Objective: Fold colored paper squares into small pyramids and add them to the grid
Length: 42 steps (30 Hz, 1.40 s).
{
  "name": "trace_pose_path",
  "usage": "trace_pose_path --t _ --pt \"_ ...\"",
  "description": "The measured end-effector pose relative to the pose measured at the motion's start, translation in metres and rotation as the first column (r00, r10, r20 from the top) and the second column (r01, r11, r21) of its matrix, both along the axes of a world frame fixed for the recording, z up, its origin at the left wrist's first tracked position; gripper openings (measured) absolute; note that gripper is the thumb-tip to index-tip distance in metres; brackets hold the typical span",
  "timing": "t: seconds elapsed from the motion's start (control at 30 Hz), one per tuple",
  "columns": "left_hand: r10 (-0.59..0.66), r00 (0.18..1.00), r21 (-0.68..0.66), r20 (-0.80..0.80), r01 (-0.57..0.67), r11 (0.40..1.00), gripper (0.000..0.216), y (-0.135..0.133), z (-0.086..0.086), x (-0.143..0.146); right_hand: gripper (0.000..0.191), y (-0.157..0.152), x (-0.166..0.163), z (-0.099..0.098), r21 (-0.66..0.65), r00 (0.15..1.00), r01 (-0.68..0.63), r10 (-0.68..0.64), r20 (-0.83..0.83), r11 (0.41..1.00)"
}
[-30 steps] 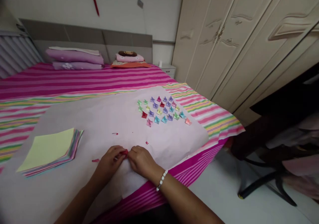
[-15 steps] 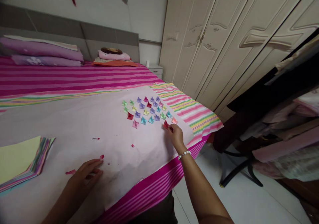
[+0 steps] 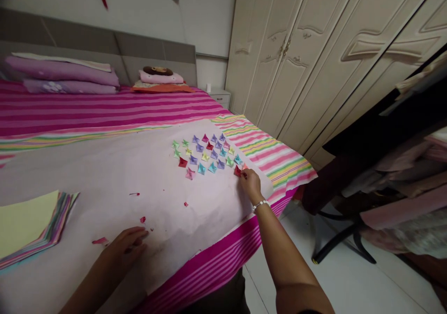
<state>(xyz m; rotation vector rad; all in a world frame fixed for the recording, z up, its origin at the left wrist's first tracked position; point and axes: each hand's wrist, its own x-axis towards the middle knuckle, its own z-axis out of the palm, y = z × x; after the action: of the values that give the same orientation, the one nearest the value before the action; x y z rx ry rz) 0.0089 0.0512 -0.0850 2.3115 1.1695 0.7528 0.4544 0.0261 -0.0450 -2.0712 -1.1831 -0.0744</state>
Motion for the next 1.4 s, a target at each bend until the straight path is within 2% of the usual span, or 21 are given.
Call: trace_pose_path --t 0.2,0.53,0.83,0.97,1.1,1.2,1.3,1.4 --pt "0.004 1.000 -0.016 -0.001 -0.004 1.000 0.025 -0.002 -0.001 0.000 0.021 0.000 0.000 -0.001 0.013 1.000 0.004 -0.004 0.009 1.000" --pt "0.030 0.999 -0.029 0.015 -0.030 0.999 0.024 -0.001 0.000 -0.003 0.031 -0.011 -0.003 -0.003 0.119 1.000 0.011 -0.011 0.000 0.993" --pt "-0.004 1.000 -0.004 0.014 0.004 1.000 0.024 -0.004 -0.002 0.001 0.022 -0.004 -0.007 -0.008 0.140 0.999 -0.048 0.047 0.009 0.989" --pt "-0.017 1.000 -0.003 0.026 0.017 1.000 0.023 -0.006 0.008 0.002 0.019 -0.005 -0.013 -0.002 0.170 0.997 -0.073 0.067 0.041 0.983" --pt "0.004 0.998 -0.004 0.059 -0.004 1.000 0.023 -0.006 0.034 0.013 0.018 -0.015 -0.044 0.011 0.202 0.978 -0.199 0.181 0.101 0.959" --pt "0.037 0.981 -0.038 0.189 -0.031 0.999 0.025 -0.006 0.054 0.031 0.020 -0.023 -0.085 0.019 0.213 0.940 -0.335 0.309 0.146 0.918" --pt "0.122 0.938 -0.176 0.324 -0.067 0.982 0.030 -0.006 0.067 0.052 0.023 -0.030 -0.130 0.020 0.238 0.853 -0.510 0.450 0.263 0.827" --pt "0.227 0.894 -0.369 0.386 -0.076 0.926 0.039 -0.008 0.069 0.067 0.027 -0.034 -0.170 0.018 0.229 0.791 -0.596 0.512 0.335 0.770"
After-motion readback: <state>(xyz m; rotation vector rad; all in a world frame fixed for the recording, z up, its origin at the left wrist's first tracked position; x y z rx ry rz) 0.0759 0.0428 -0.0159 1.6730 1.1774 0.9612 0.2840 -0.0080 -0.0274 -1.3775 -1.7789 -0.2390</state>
